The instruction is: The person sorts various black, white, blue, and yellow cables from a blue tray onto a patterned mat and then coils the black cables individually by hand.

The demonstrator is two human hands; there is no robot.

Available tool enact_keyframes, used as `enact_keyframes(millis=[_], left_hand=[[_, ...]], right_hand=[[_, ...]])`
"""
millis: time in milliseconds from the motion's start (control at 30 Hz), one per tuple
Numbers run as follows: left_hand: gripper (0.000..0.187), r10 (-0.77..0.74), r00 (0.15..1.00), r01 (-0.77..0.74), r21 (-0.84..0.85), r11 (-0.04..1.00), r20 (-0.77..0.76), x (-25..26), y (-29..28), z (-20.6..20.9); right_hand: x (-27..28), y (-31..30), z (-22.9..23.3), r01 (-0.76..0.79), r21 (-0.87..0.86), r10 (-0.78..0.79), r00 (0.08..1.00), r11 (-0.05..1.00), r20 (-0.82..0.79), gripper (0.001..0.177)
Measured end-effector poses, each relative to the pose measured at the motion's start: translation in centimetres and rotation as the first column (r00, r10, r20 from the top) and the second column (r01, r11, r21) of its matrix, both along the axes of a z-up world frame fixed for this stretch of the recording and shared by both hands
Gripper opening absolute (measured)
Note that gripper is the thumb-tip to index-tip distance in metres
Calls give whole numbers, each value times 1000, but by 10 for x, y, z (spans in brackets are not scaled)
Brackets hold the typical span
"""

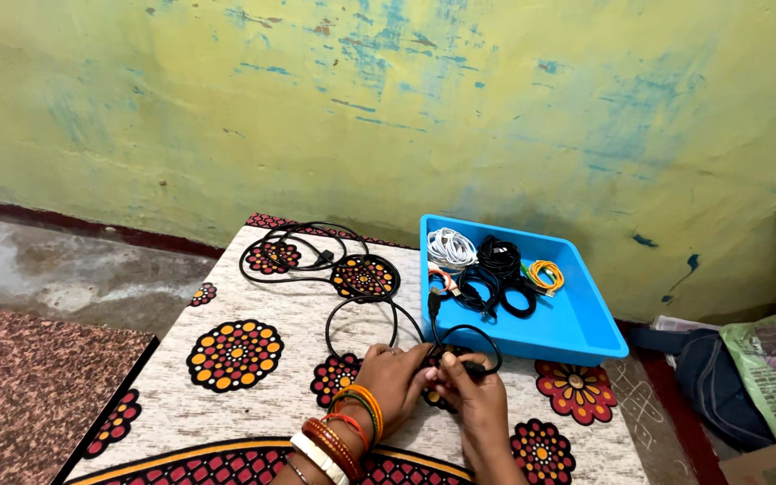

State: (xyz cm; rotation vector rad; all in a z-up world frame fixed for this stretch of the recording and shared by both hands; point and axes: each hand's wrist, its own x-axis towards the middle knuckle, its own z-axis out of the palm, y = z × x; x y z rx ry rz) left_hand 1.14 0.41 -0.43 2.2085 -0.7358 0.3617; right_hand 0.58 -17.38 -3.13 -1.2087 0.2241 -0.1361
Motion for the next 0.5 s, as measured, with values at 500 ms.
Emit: enact_keyframes(millis=[500], left_hand=[[29,99,946,-259,-538,802,-308,14,0,-22]], right_hand=[[-6,24,-7,-75,-432,170,968,899,185,31]])
